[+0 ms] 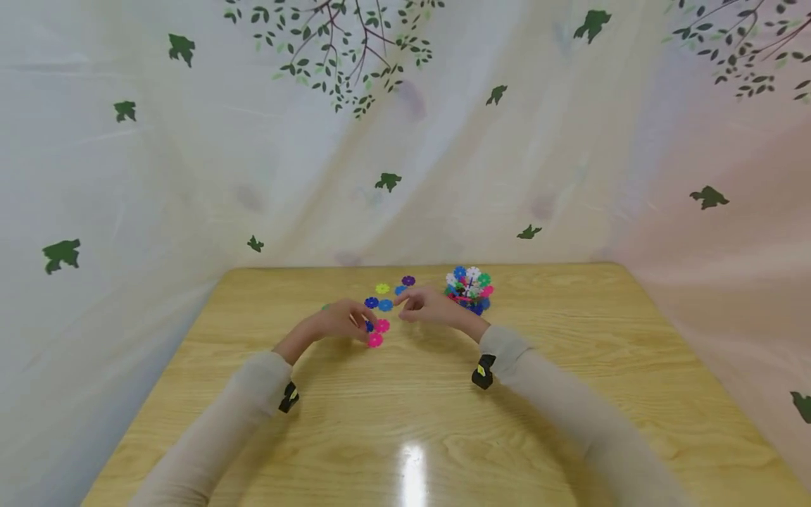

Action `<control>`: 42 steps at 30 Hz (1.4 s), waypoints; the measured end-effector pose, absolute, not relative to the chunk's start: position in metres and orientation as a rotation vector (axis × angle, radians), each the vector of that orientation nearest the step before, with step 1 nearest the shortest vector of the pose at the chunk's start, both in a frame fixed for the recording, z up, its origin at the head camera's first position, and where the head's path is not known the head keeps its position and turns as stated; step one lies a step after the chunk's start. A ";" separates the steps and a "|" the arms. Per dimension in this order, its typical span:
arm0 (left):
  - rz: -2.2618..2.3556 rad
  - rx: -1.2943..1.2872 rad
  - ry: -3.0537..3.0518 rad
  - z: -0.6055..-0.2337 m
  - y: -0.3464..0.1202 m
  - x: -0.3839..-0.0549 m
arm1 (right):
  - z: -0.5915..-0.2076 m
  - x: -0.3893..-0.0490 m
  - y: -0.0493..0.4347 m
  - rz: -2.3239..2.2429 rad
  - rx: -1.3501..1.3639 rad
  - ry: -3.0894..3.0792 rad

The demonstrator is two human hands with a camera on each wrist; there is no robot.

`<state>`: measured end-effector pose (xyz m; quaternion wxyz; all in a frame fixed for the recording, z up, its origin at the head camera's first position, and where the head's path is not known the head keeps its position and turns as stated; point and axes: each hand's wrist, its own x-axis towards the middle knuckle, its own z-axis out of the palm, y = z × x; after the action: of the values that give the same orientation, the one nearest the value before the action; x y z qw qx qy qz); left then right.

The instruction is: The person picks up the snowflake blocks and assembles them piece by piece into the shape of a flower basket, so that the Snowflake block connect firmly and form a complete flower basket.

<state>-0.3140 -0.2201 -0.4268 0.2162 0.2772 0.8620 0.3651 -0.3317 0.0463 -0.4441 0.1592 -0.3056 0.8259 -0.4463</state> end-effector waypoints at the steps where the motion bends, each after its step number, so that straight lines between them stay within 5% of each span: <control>1: 0.985 0.758 2.397 -0.429 -0.219 -0.314 | -0.447 -0.333 0.042 -1.252 -0.885 2.365; 17: 0.912 0.676 2.433 -0.442 -0.211 -0.313 | -0.460 -0.342 0.009 -0.972 -0.980 2.367; 42: 0.888 0.587 2.492 -0.444 -0.202 -0.318 | -0.458 -0.339 0.041 -1.150 -0.856 2.281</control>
<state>-0.3182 -0.2016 -0.4440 0.2144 0.2116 0.8983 0.3200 -0.3389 0.0408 -0.4583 0.2219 -0.3097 0.8256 -0.4163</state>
